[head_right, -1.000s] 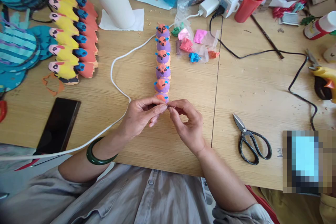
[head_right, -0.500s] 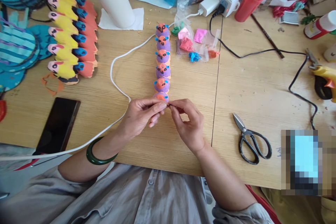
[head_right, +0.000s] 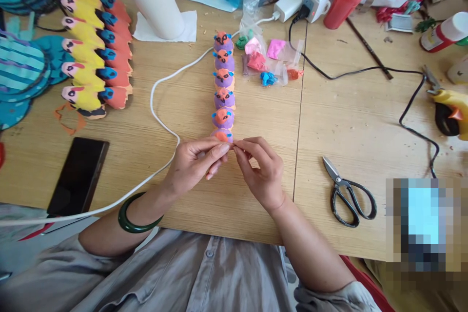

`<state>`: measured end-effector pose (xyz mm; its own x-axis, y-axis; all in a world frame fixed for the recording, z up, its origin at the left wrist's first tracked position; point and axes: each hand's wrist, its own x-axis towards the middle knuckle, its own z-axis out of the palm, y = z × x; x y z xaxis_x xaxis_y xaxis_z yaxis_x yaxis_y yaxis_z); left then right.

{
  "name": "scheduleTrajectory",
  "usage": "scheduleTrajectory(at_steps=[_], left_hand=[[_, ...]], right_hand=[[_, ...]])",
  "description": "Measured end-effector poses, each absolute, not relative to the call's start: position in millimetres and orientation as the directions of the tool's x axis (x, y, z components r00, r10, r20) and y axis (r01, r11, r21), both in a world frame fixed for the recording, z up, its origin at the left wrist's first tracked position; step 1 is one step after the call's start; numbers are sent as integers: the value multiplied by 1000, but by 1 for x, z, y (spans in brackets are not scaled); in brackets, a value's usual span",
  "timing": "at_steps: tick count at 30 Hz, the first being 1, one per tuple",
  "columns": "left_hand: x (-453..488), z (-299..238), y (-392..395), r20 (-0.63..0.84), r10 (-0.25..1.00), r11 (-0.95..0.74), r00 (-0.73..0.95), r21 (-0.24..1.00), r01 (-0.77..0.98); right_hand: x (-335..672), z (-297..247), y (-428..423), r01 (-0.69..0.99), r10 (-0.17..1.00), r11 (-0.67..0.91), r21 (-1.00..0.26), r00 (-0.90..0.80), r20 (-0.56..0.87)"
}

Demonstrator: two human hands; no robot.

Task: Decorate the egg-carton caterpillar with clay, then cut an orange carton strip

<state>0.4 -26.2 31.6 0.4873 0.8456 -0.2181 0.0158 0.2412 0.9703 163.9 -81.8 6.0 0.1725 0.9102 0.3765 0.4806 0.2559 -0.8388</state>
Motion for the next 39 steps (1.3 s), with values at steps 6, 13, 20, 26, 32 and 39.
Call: scheduleTrajectory(at_steps=[6,13,20,26,32,39], left_hand=[[0,31,-23,-173,886,211,431,977,-42],[0,28,-22,-148,893,211,425,972,-104],[1,25,-24,-100,902,140,421,988,-64],[5,19,-27,111,905,-137,411,990,35],[6,18,-31,234,881,-286,412,956,70],[5,19,-27,327,871,-399,365,906,140]], right_hand=[[160,13,-79,68,965,29,-997,259,45],[163,6,-72,-303,952,-116,-946,237,-193],[164,6,-68,-379,953,-137,-915,200,-226],[161,5,-73,-278,951,-180,-943,196,-240],[159,6,-76,-217,964,-181,-959,154,-217],[159,7,-74,-303,966,-216,-928,73,-248]])
